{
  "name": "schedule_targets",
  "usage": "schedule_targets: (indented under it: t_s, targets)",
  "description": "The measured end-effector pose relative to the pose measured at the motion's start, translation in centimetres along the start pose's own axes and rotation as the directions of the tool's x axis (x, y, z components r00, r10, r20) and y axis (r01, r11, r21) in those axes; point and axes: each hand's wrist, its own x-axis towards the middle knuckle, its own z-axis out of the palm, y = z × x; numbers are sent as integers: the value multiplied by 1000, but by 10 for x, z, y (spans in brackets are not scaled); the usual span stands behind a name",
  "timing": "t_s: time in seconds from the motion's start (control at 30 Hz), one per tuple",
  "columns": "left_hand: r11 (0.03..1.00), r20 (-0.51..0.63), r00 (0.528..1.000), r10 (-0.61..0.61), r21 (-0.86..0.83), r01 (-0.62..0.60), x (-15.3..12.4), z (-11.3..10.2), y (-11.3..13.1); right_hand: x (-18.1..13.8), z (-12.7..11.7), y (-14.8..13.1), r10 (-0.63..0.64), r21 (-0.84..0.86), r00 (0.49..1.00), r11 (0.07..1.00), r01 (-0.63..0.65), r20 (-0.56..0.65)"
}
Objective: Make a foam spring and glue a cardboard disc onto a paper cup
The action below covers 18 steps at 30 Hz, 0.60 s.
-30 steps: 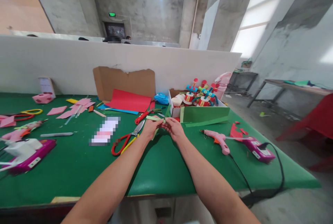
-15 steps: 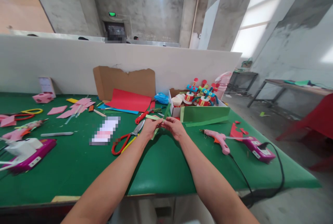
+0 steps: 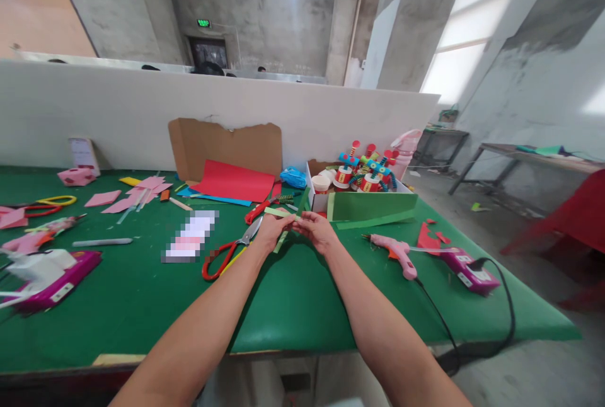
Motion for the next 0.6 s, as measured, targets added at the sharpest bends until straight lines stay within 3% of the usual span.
schedule_targets:
  t_s: [0.27, 0.6]
  targets:
    - [1000, -9, 1000, -3, 8, 3, 0, 1, -2, -1, -1, -6, 79, -59, 997, 995, -79, -5]
    - [1000, -11, 1000, -15, -26, 15, 2, 1, -1, 0, 0, -2, 22, -91, 1000, 996, -21, 15]
